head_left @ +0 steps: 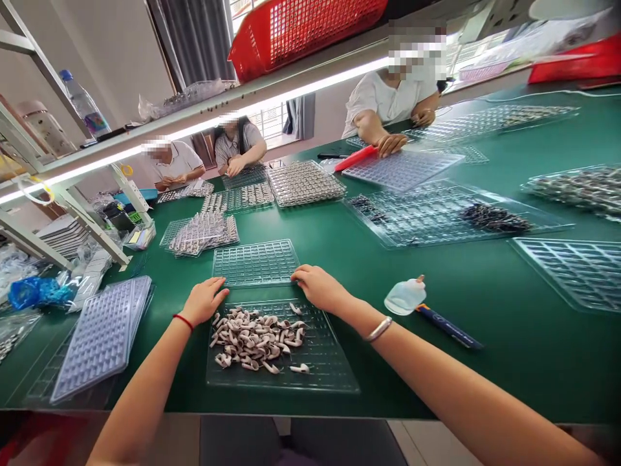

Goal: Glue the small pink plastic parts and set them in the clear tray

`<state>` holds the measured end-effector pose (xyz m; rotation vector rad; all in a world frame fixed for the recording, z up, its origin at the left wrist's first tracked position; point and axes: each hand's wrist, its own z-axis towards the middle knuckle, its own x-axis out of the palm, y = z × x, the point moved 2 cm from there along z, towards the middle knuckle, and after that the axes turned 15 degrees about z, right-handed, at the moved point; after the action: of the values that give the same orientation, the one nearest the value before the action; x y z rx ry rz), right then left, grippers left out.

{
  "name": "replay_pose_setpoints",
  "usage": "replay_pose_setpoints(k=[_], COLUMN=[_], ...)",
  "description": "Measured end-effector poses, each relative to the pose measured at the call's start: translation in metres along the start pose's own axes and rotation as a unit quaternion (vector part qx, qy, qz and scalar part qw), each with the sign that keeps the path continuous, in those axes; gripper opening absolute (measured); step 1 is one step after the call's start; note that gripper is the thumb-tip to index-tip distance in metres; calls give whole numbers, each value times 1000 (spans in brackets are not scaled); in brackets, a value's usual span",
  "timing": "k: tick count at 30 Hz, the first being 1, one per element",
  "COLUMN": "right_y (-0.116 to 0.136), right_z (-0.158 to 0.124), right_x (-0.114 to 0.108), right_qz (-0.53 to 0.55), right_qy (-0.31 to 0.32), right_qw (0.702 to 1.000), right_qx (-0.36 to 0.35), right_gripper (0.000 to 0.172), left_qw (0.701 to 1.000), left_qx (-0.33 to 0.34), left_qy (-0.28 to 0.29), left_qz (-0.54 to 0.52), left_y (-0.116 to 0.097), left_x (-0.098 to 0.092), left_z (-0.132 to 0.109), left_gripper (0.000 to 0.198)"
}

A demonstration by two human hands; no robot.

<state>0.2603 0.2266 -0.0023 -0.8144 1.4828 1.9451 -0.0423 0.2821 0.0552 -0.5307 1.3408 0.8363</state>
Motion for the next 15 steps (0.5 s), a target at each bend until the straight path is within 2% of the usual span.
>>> replay_pose_setpoints(k=[2,4,7,9,12,15], right_y=[3,9,17,19,15,14], right_z=[-8,-16,-31,-44,-70,-96], right_x=[3,6,4,0,-9,-10], right_qz=[13,29,56,67,68,73], right_qy=[12,24,28,10,-26,-24], right_qw=[1000,999,997,997,997,996], right_qx=[-8,-20,-35,-27,11,38], right_gripper=[29,28,27,29,32,35], left_qw=[1000,999,999,998,998,999], left_qx=[-8,-16,-28,-40,-48,-10], left_qy=[15,23,27,23,15,39], left_qz=[12,21,30,35,33,16], left_y=[3,8,14,11,-19,-76], left_x=[8,9,-2,-13,-28,-34], left_z=[3,-5,-22,-27,-18,4], left_gripper=[34,33,30,28,27,28])
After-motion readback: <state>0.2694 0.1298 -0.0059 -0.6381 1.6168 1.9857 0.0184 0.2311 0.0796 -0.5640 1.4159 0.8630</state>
